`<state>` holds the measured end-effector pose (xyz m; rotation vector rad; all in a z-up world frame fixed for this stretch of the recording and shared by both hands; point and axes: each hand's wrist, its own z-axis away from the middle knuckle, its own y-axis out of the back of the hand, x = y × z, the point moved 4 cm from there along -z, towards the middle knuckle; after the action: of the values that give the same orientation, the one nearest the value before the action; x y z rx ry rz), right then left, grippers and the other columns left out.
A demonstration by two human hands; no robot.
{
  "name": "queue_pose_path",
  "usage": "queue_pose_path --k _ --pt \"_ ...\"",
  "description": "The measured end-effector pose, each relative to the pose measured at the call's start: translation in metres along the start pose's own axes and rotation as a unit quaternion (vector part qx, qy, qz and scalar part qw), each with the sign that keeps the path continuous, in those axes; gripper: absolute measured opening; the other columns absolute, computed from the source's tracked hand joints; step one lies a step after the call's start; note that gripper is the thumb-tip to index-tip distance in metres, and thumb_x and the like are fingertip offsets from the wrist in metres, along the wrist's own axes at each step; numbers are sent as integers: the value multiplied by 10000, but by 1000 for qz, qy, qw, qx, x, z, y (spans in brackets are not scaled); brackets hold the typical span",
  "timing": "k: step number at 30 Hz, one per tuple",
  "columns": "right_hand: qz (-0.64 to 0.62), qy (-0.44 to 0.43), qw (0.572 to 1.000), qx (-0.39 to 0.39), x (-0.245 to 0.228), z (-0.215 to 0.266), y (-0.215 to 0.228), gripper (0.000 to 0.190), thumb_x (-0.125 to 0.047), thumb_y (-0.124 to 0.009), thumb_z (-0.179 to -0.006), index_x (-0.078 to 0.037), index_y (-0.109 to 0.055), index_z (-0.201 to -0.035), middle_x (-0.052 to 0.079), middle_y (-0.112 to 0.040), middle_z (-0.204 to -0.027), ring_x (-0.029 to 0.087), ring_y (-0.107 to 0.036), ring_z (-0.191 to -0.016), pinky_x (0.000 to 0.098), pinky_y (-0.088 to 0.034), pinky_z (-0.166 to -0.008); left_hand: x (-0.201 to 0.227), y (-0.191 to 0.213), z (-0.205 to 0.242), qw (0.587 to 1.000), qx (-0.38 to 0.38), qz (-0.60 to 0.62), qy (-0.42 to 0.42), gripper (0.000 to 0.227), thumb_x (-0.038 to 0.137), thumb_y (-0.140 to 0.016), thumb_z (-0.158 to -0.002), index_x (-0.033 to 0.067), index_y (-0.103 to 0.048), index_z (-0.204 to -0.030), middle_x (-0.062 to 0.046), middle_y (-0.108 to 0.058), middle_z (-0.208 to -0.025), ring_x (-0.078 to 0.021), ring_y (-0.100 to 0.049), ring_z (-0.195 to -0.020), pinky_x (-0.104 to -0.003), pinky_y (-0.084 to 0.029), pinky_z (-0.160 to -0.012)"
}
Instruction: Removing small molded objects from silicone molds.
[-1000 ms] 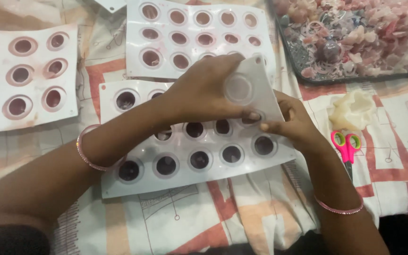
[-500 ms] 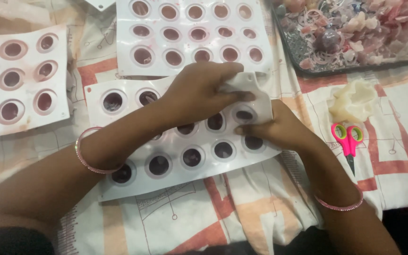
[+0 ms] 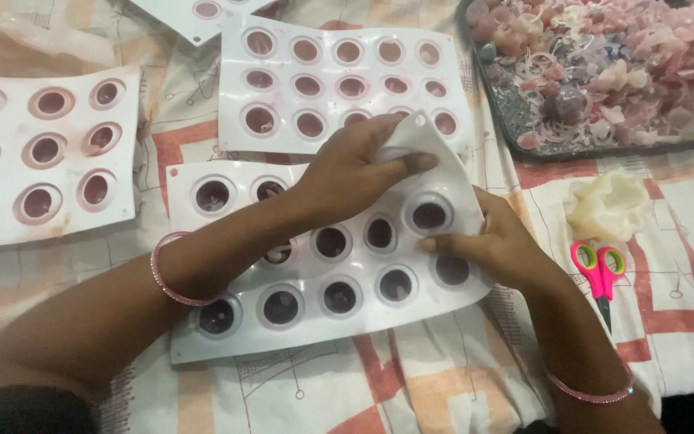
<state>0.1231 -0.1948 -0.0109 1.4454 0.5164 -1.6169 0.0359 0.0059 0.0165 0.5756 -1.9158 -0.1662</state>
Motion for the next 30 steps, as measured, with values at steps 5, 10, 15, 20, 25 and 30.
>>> queue_pose_path --k 5,10,15,20,25,30 --pt "106 -35 994 5 2 2 7 477 -94 -832 -724 4 -704 -1172 89 -782 -1014 146 -728 -879 324 -587 -776 -3 1 -7 999 -16 -37 17 772 522 -790 -823 -42 -580 -1306 -208 -692 -1144 -276 -690 -1053 -373 -540 -885" --pt "109 -3 994 -30 -3 6 -5 564 -127 -852 -682 -14 -684 -1209 66 -770 -1060 129 -715 -937 313 -588 -793 20 1 -10 985 -141 -53 81 638 550 -817 -710 33 -724 -1073 -139 -765 -919 -240 -756 -840 -364 -573 -750" --pt "14 0 997 -74 18 -1 -9 561 -154 -825 -743 6 -664 -1257 77 -749 -1125 153 -706 -992 318 -591 -853 14 -12 1 987 -141 -29 70 434 528 -716 -828 147 -797 -1019 -86 -790 -835 -230 -766 -737 -377 -566 -669" --pt "-12 -36 996 -86 8 3 -16 613 -158 -784 -744 -42 -596 -1316 57 -721 -1158 134 -686 -1019 312 -562 -862 15 -16 6 981 -38 -188 -11 404 525 -636 -967 146 -763 -906 -137 -683 -695 -361 -661 -680 -493 -482 -625" --pt "22 -34 996 -82 22 2 -6 507 -96 -708 -750 -9 -661 -1247 87 -720 -1073 170 -681 -913 337 -555 -765 21 -13 12 975 20 -188 -117 306 436 -611 -981 172 -766 -991 -117 -679 -727 -358 -646 -669 -499 -467 -613" --pt "85 4 995 -51 11 7 -12 422 -112 -722 -763 -35 -686 -1177 50 -745 -1025 133 -699 -899 305 -572 -781 28 -13 11 969 29 -181 -164 297 392 -597 -983 187 -784 -1089 -115 -665 -713 -351 -631 -642 -496 -449 -597"
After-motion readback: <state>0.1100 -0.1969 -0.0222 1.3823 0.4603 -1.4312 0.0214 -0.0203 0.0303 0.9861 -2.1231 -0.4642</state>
